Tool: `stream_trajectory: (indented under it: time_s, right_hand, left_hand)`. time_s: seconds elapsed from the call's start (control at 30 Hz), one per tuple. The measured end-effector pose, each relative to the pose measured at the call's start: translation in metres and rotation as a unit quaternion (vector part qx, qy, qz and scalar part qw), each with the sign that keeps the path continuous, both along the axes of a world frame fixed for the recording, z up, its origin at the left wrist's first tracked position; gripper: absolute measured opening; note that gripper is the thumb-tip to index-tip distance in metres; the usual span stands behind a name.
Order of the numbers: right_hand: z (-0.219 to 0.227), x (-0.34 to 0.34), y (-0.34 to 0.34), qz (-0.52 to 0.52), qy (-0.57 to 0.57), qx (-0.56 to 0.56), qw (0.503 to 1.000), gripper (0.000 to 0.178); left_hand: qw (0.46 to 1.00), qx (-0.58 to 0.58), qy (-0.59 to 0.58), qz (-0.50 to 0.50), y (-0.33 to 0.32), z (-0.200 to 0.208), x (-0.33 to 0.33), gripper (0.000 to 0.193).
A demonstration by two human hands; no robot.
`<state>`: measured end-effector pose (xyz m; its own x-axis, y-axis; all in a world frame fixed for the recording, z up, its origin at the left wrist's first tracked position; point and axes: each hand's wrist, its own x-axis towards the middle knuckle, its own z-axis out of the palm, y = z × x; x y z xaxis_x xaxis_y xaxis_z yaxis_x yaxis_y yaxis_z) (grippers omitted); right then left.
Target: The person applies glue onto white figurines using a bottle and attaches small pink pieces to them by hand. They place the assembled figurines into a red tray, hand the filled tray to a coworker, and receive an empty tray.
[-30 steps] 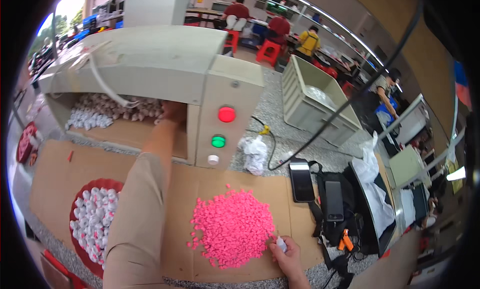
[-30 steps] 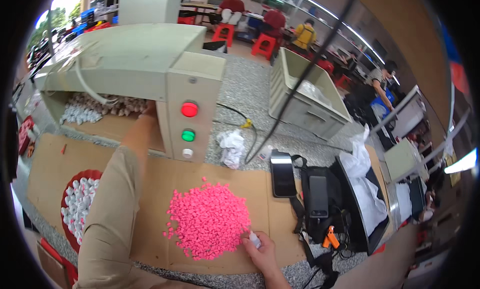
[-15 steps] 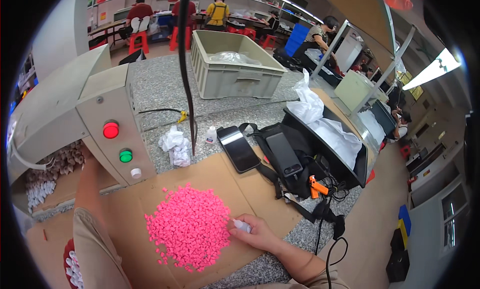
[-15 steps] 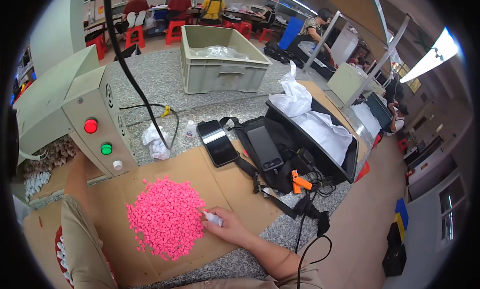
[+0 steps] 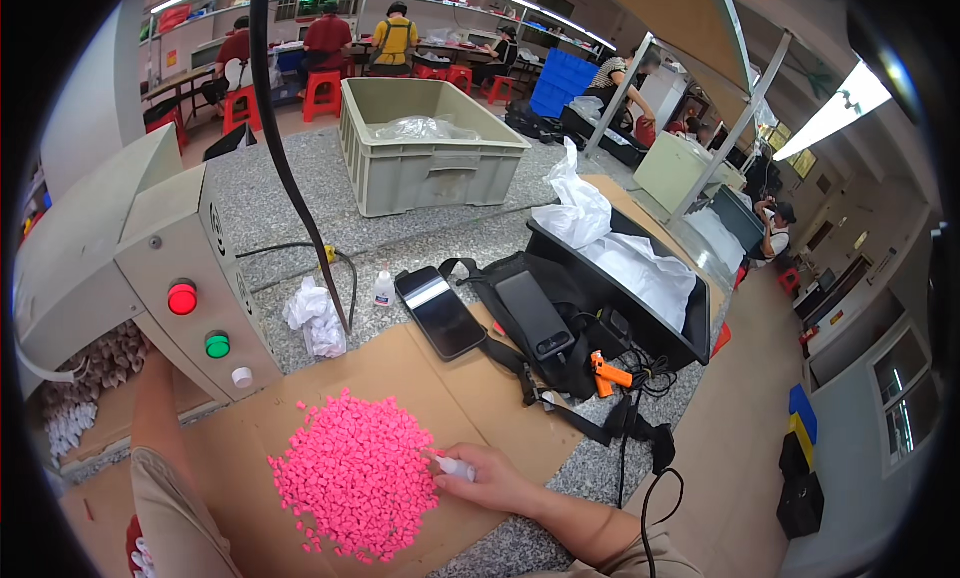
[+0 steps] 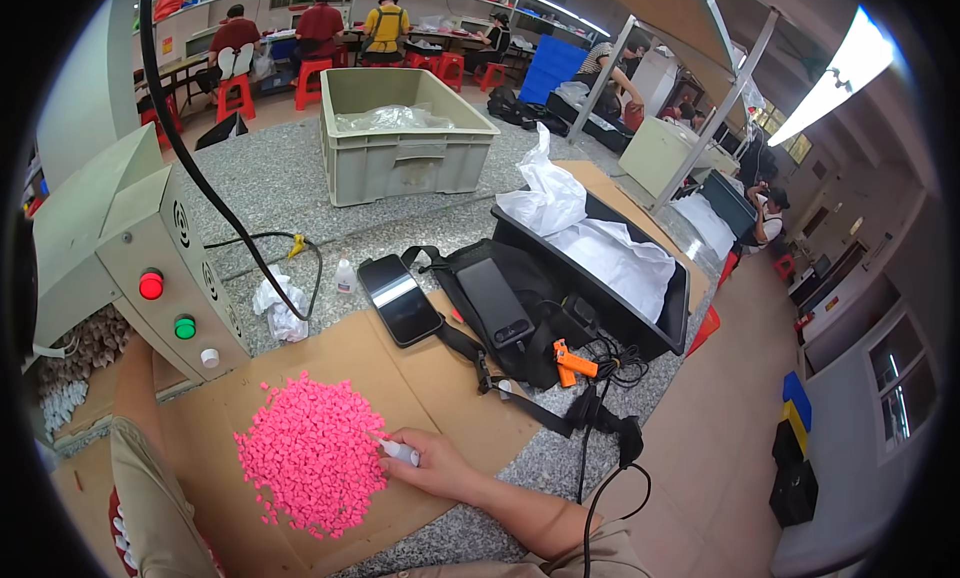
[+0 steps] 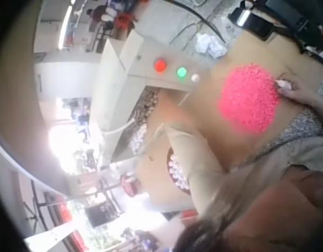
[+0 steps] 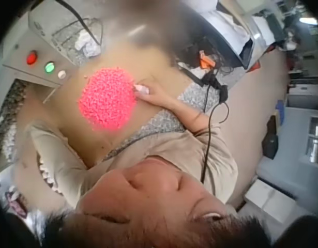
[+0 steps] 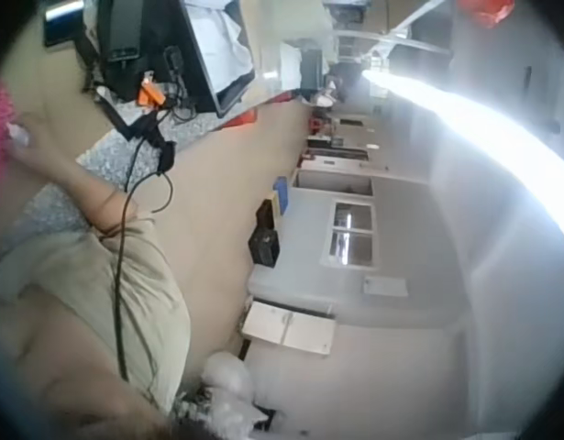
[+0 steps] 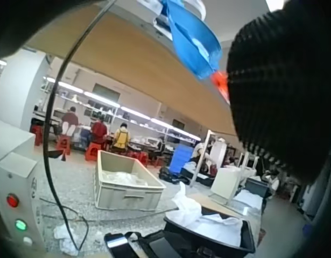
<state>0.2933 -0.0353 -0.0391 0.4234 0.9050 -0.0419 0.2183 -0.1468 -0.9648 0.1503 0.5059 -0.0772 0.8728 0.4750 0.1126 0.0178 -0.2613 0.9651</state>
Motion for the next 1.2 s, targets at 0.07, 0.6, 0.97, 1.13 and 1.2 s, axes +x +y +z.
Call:
stream_trajectory:
  time_s: [0.07,0.6,0.97,1.13,1.2]
  right_hand:
    - [0.001,0.000,0.000,-0.006,-0.007,-0.006,1.000,0.021]
    - [0.000,0.000,-0.001,-0.001,-0.022,-0.020,1.000,0.026]
    - [-0.004,0.002,0.000,-0.010,-0.013,0.017,1.000,0.025]
    - [0.000,0.002,-0.001,-0.009,0.030,0.036,0.999,0.026]
    - [0.000,0.000,-0.001,-0.003,0.057,0.038,0.998,0.027]
  left_hand:
    - [1.000,-0.021,-0.005,0.002,0.004,-0.011,-0.014,0.039]
    - [0.989,-0.141,-0.044,-0.008,0.031,-0.039,-0.091,0.032]
    - [0.974,-0.214,-0.067,-0.026,0.049,-0.029,-0.119,0.028]
    - [0.966,-0.246,-0.068,-0.029,0.037,-0.007,-0.138,0.027]
    - [0.964,-0.257,-0.066,-0.025,0.014,0.013,-0.150,0.026]
